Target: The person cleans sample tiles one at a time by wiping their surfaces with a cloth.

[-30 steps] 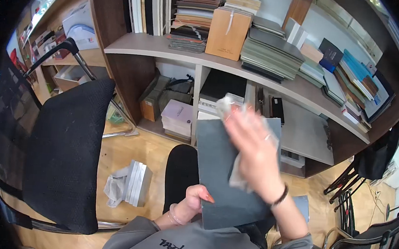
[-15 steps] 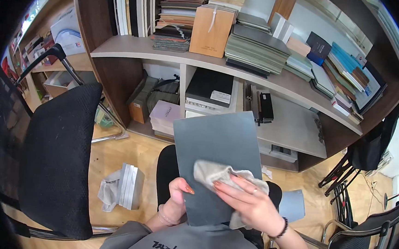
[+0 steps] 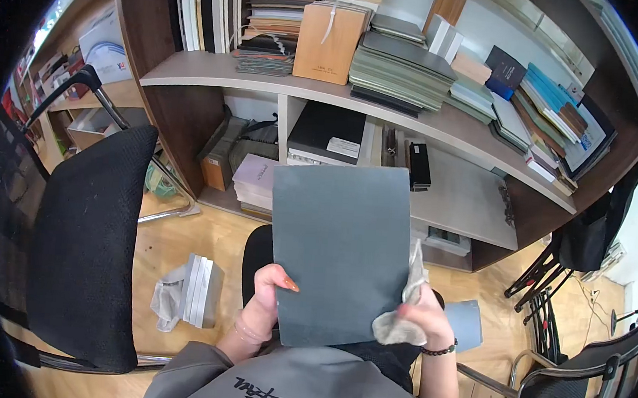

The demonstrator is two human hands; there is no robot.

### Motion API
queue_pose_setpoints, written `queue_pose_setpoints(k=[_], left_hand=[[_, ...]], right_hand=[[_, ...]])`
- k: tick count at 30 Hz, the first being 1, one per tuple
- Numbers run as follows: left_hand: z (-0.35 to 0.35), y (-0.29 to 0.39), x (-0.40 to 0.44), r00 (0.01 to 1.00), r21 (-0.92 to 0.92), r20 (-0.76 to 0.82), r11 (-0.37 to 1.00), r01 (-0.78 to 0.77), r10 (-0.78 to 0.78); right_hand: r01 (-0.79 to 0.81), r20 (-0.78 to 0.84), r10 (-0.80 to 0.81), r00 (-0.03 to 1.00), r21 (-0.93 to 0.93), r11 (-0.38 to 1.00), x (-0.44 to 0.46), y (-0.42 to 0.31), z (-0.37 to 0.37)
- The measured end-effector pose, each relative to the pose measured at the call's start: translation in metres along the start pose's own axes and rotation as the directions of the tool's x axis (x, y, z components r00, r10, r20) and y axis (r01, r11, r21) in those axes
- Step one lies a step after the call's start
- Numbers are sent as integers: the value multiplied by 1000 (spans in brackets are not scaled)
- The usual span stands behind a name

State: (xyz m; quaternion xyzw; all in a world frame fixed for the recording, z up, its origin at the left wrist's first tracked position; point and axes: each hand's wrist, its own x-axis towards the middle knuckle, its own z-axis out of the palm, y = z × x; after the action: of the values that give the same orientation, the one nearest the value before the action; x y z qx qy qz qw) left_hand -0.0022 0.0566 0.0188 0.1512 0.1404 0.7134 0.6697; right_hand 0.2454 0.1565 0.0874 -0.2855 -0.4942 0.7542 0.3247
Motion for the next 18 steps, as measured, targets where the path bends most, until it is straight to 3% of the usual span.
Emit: queue_pose_setpoints(k=[2,5,7,9,10,12,13,15,16,17,18], left_hand=[[-9,6,-1,997,24,48,998,55,-56],[-1,12,4,972,75,151,982,171,-181],[29,18,-1,973,255,72,947,193,-218],[41,23,8,974,338,29,919,203,-226],[43,28,15,984,558,11,818,141,-176],[45,33,21,997,885,3,464,31,-72],[42,30,17,997,884,-7,466,40,-72],[31,17,8,957,944,-71,329,-27,283],[26,11,6,888,968,-77,247,-42,454],[21,7,2,884,968,-88,250,-34,459],[16,2,-4,899,931,-115,360,-50,423]], right_hand=[[181,209,-133,969,-228,957,3,-7,9],[90,167,-53,984,-222,971,7,8,-5],[37,145,-4,989,-229,973,2,12,-12],[19,18,-19,1000,-54,998,-4,13,-8],[19,-45,-17,999,40,999,-5,13,-5],[47,-80,-44,996,31,998,-5,11,5],[75,-117,-72,990,19,997,-5,10,10],[92,-152,-91,984,3,996,-4,9,15],[123,-165,-143,976,-125,984,-1,8,18],[148,-170,-193,966,-248,957,1,9,21],[166,-165,-240,957,-366,915,4,10,25]])
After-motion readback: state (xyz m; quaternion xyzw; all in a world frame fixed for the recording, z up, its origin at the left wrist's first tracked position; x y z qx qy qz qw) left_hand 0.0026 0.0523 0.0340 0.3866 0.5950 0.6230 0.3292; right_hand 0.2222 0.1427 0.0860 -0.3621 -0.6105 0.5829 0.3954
